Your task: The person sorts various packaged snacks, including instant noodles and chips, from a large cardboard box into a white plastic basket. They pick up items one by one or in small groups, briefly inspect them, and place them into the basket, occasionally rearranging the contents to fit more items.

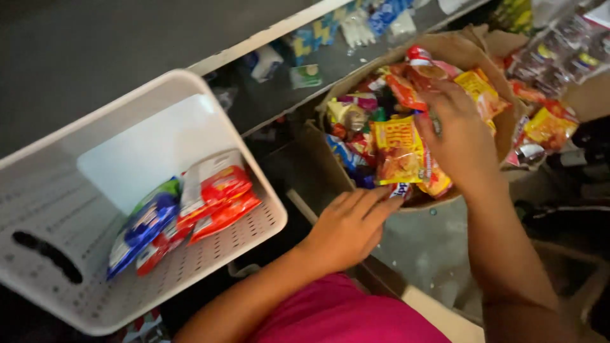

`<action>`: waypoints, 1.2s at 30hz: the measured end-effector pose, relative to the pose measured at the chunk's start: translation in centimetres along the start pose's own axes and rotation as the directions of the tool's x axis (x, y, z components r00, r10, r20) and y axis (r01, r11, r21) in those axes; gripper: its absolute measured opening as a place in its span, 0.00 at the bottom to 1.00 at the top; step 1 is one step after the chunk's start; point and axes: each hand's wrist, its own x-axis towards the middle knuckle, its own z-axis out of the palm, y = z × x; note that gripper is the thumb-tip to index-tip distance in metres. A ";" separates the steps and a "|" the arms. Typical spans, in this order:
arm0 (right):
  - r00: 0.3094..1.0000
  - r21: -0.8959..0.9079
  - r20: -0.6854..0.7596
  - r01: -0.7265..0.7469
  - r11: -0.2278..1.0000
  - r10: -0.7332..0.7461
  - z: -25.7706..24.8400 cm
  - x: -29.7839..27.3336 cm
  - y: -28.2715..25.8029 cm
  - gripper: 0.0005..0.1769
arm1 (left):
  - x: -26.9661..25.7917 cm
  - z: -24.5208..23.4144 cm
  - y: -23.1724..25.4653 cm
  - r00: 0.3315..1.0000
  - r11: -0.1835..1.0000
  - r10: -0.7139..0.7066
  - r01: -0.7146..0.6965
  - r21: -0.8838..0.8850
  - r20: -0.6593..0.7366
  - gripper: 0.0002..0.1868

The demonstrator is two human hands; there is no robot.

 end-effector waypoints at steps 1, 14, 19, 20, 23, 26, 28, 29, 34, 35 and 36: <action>0.995 -0.008 -0.013 -0.100 0.995 0.100 0.5 -1.2 2.1 0.20 | 0.3 2.3 -1.3 0.999 0.999 -0.034 0.034 -0.013 0.035 0.27; 0.472 0.264 0.283 -0.875 0.405 0.835 22.8 -17.9 18.8 0.33 | -2.4 19.2 -17.2 0.867 0.832 -0.487 0.497 -0.246 0.105 0.24; 0.639 0.587 0.409 -0.731 0.348 0.652 20.7 -15.2 17.6 0.18 | -3.6 21.9 -19.7 0.843 0.797 -0.524 0.537 -0.277 0.126 0.24; 0.587 0.574 0.482 -0.772 0.271 0.650 18.7 -13.4 16.7 0.18 | -3.7 22.3 -20.0 0.843 0.799 -0.527 0.535 -0.275 0.109 0.25; 0.591 0.601 0.448 -0.755 0.263 0.671 16.9 -13.3 21.5 0.14 | -3.3 22.8 -20.8 0.832 0.794 -0.547 0.551 -0.256 0.096 0.26; 0.557 0.802 0.243 -0.576 0.158 0.794 14.4 -11.0 24.2 0.12 | -2.6 22.1 -20.2 0.824 0.784 -0.554 0.565 -0.258 0.120 0.26; 0.517 0.874 0.234 -0.483 0.055 0.823 16.5 -11.9 28.1 0.10 | -2.6 22.2 -20.2 0.831 0.791 -0.546 0.553 -0.263 0.105 0.26; 0.474 0.928 0.224 -0.371 -0.038 0.851 17.6 -12.2 30.1 0.08 | -2.5 22.2 -20.3 0.842 0.802 -0.532 0.534 -0.268 0.088 0.26; 0.514 0.886 0.461 -0.312 -0.342 0.723 19.9 -11.7 26.3 0.15 | -3.0 23.0 -21.3 0.838 0.796 -0.545 0.526 -0.300 0.022 0.25; 0.570 0.857 0.515 -0.374 -0.356 0.640 20.2 -11.5 24.1 0.22 | -3.3 23.2 -21.5 0.828 0.785 -0.560 0.536 -0.309 0.014 0.25; 0.571 0.854 0.519 -0.376 -0.359 0.636 21.9 -11.1 22.8 0.22 | -3.4 23.3 -21.8 0.825 0.784 -0.564 0.540 -0.307 0.013 0.25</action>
